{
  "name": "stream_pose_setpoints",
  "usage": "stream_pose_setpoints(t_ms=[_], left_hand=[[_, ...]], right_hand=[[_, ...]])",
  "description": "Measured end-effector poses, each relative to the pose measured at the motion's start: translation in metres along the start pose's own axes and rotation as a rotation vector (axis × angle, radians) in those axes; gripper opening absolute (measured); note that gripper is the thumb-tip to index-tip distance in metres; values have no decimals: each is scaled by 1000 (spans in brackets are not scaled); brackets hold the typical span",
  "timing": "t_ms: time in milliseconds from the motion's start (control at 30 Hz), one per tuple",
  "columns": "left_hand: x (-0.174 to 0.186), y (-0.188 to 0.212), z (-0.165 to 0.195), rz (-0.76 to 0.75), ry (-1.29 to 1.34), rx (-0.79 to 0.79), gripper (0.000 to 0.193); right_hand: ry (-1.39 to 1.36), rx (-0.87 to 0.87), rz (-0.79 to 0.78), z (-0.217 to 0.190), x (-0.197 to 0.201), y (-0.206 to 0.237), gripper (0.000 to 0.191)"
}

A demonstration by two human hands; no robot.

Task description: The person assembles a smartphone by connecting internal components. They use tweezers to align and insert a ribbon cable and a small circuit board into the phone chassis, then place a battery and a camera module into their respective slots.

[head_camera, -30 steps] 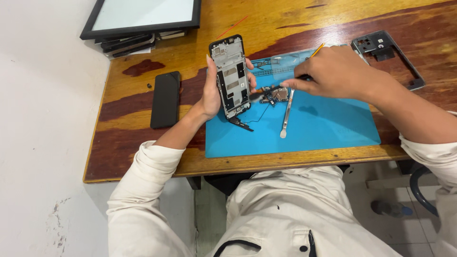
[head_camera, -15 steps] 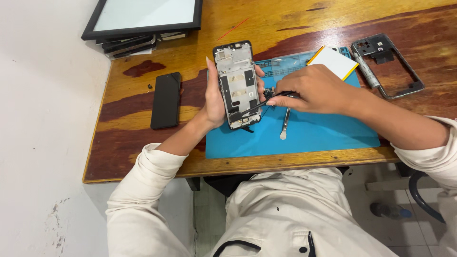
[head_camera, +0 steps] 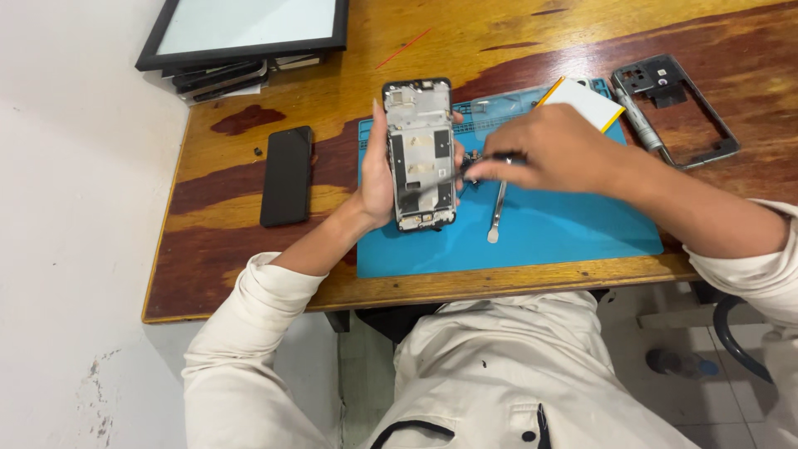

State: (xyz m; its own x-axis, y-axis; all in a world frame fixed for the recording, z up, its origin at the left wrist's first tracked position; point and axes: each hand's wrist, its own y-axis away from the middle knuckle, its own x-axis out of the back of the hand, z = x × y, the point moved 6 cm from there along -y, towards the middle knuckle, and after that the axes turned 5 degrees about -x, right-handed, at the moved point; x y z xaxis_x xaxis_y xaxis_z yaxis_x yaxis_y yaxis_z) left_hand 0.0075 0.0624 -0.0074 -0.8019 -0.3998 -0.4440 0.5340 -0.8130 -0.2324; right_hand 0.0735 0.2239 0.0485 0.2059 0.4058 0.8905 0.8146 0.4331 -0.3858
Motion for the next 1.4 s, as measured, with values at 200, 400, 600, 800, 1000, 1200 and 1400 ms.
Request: stream_pose_setpoints(t_ms=[200,400,600,800,1000,1200,1400], left_hand=[[-8,2,-2,-61,-78,25,98],[3,2,4,-18,-36,-26,93],[8,-1,-2,-52,56,17,80],[8,-1,0,-51,103,3,72],[1,0,6,-122,53,-28,70],[-4,1,4,-142,11,-1,74],[8,-1,12,-28,43,-6,74]], right_hand=[[17,-168,137,25,18,0,39],[-18,-69,-15,8,-12,3,38],[95,-100,188,31,14,2,38],[79,-43,233,15,4,8,36],[106,-66,328,29,25,8,36],[-7,-13,365,23,12,14,35],[151,-38,368,45,33,4,34]])
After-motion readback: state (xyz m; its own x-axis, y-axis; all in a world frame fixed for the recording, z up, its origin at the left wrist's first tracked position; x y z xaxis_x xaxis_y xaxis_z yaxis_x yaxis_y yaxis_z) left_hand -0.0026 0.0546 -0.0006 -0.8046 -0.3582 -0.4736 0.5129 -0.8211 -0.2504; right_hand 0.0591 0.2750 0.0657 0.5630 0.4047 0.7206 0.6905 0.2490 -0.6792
